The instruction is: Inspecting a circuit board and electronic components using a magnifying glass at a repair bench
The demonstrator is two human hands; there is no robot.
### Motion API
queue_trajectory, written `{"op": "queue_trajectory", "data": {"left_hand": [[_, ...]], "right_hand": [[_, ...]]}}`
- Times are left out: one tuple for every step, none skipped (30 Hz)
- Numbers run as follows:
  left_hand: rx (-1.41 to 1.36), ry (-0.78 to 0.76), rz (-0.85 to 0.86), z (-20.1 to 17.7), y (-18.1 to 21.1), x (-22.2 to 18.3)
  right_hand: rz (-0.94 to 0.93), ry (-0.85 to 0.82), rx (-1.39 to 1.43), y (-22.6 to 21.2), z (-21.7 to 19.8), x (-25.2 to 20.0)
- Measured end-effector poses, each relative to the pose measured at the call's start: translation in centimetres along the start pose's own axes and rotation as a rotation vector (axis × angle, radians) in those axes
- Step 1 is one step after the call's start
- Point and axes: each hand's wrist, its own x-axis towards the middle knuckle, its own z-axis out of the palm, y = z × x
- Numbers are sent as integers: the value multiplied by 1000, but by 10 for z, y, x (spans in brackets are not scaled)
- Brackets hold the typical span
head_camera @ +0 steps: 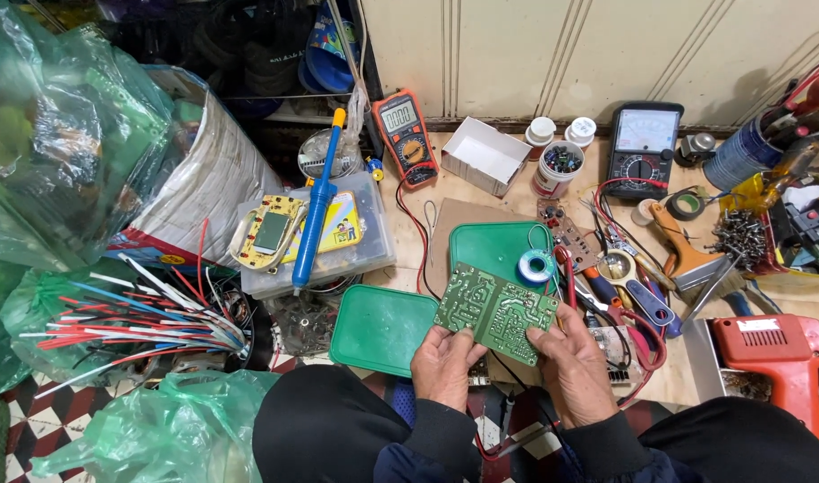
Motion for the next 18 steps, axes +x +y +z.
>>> {"op": "queue_trajectory", "data": {"left_hand": [[1, 0, -1, 0, 0, 0], [8, 7, -4, 0, 0, -1], [16, 14, -8, 0, 1, -1], [17, 14, -8, 1, 1, -1], [17, 10, -5, 1, 2, -2], [17, 7, -2, 0, 2, -3], [18, 7, -3, -1, 1, -1], [29, 6, 5, -2, -1, 0], [41, 5, 13, -3, -3, 2], [42, 5, 13, -6, -7, 5], [30, -13, 21, -8, -11, 9], [18, -32, 28, -11, -16, 12], [18, -31, 28, -10, -15, 13], [-6, -25, 15, -9, -15, 13], [-32, -20, 3, -9, -15, 13], [-31, -20, 3, -8, -13, 11], [-12, -10, 4, -8, -11, 9], [8, 1, 4, -8, -10, 7]], "right_hand": [[1, 1, 0, 2, -2, 2], [-11, 0, -16, 5, -4, 4], [-23, -1, -32, 7, -7, 5], [-23, 1, -31, 5, -5, 4], [-18, -15, -21, 3, -3, 2], [-13, -31, -11, 1, -2, -1], [-12, -30, -11, 3, -2, 0], [-26, -34, -4, 5, -2, 1], [-40, -38, 4, 7, -3, 2], [-38, -37, 4, 12, -6, 5], [-70, -60, 16, 16, -9, 8], [-102, -83, 28, 20, -11, 11], [-101, -82, 28, 18, -9, 9], [-93, -71, 10, 15, -7, 7], [-87, -61, -9, 13, -4, 5], [-87, -61, -9, 12, -4, 4], [-85, -56, -18, 12, -4, 4], [-84, -51, -27, 12, -4, 4]]}}
